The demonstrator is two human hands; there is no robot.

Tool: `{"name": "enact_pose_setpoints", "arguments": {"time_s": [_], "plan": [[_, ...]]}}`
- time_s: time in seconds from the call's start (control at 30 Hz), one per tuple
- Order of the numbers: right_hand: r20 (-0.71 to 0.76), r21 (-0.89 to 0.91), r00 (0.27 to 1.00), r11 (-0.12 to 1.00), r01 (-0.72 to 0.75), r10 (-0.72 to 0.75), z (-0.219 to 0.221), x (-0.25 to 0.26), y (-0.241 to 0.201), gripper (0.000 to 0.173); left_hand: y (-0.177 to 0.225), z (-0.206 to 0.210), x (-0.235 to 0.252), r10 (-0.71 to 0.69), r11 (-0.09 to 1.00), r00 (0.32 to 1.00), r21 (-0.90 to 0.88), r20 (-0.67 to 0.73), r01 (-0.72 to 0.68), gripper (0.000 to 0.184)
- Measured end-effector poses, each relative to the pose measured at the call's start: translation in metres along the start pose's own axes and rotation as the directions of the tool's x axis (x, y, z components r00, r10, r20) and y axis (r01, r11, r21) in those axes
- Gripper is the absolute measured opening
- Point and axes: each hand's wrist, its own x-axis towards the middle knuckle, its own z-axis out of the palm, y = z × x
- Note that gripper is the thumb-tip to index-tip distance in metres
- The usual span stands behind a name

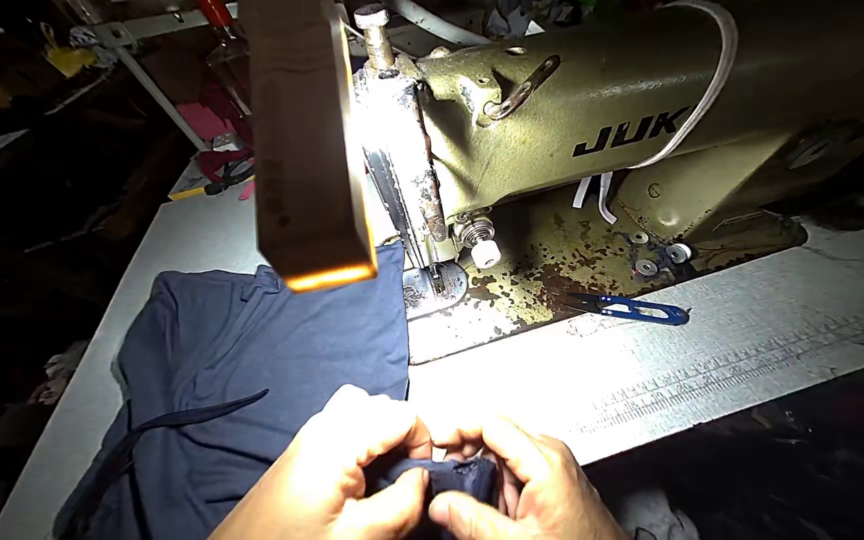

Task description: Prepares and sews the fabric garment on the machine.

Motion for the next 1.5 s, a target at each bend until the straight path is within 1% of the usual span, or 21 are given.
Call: {"name": "enact_pose_setpoints", "arguments": {"time_s": [0.03,0.1,0.2,0.27,0.37,0.5,0.57,0.63,0.7,0.77,0.87,1.0,1.07,1.17,1.23,1.3,1.43,1.5], "plan": [[0.02,-0.021,0.999,0.999,-0.027,0.027,-0.001,-0.001,-0.001,0.026,0.001,0.0,-0.001,-0.007,1.0,1.0,-0.003,-0.012,0.006,0.007],[0.013,-0.064,0.999,0.997,-0.043,0.044,-0.001,-0.002,-0.003,0.02,0.0,0.001,-0.001,-0.012,1.0,1.0,0.003,-0.02,0.012,0.007],[-0.012,-0.092,0.999,0.995,-0.031,0.03,-0.002,-0.004,-0.003,0.016,0.0,0.003,-0.002,-0.021,1.0,0.999,0.012,-0.026,0.022,0.007],[-0.02,-0.101,1.0,0.995,-0.019,0.017,-0.002,-0.004,-0.002,0.015,-0.002,0.004,-0.003,0.001,1.0,1.0,0.023,-0.027,-0.001,0.008],[-0.03,-0.167,0.999,0.985,0.035,-0.041,-0.002,-0.004,0.002,0.016,-0.007,0.004,-0.004,0.043,0.998,0.999,0.054,-0.031,-0.041,0.013],[-0.016,-0.292,0.989,0.947,0.136,-0.147,-0.005,-0.001,0.01,0.021,-0.011,0.004,-0.003,0.024,0.999,0.999,0.031,-0.029,-0.023,0.019],[-0.021,-0.413,0.979,0.893,0.177,-0.203,-0.006,0.002,0.016,0.025,-0.018,0.008,0.001,-0.03,0.999,0.999,0.045,-0.04,0.031,0.024],[-0.032,-0.572,0.966,0.797,0.194,-0.258,-0.007,0.005,0.026,0.031,-0.025,0.016,0.007,-0.127,0.979,0.989,0.151,-0.07,0.136,0.027],[-0.052,-0.713,0.956,0.681,0.168,-0.29,-0.006,0.007,0.037,0.033,-0.03,0.024,0.017,-0.224,0.935,0.971,0.263,-0.088,0.239,0.028],[-0.074,-0.78,0.95,0.611,0.135,-0.304,-0.006,0.009,0.045,0.032,-0.035,0.034,0.024,-0.262,0.892,0.957,0.35,-0.12,0.288,0.028],[-0.114,-0.795,0.941,0.598,0.107,-0.32,-0.005,0.01,0.049,0.028,-0.039,0.041,0.025,-0.22,0.874,0.959,0.399,-0.178,0.275,0.026],[-0.151,-0.789,0.927,0.607,0.097,-0.344,-0.004,0.009,0.051,0.024,-0.046,0.042,0.017,-0.195,0.904,0.959,0.341,-0.207,0.257,0.022],[-0.134,-0.785,0.913,0.604,0.14,-0.385,-0.004,0.006,0.052,0.021,-0.05,0.046,0.012,-0.121,0.923,0.963,0.329,-0.24,0.198,0.021],[-0.078,-0.759,0.864,0.591,0.271,-0.497,-0.008,-0.003,0.056,0.017,-0.051,0.048,0.002,0.018,0.958,0.954,0.278,-0.298,0.069,0.017],[-0.062,-0.743,0.835,0.584,0.328,-0.547,-0.01,-0.008,0.059,0.013,-0.046,0.048,-0.005,0.031,0.981,0.952,0.193,-0.305,0.03,0.012],[-0.065,-0.74,0.821,0.579,0.342,-0.567,-0.01,-0.011,0.061,0.011,-0.037,0.048,-0.009,0.012,0.993,0.953,0.113,-0.304,0.023,0.008],[-0.074,-0.722,0.804,0.587,0.365,-0.59,-0.008,-0.011,0.061,0.009,-0.029,0.05,-0.015,0.008,0.999,0.948,0.045,-0.319,0.007,0.004],[-0.064,-0.702,0.81,0.604,0.378,-0.582,-0.008,-0.012,0.057,0.009,-0.027,0.049,-0.017,0.016,1.0,0.95,0.021,-0.313,-0.009,0.002]]}}
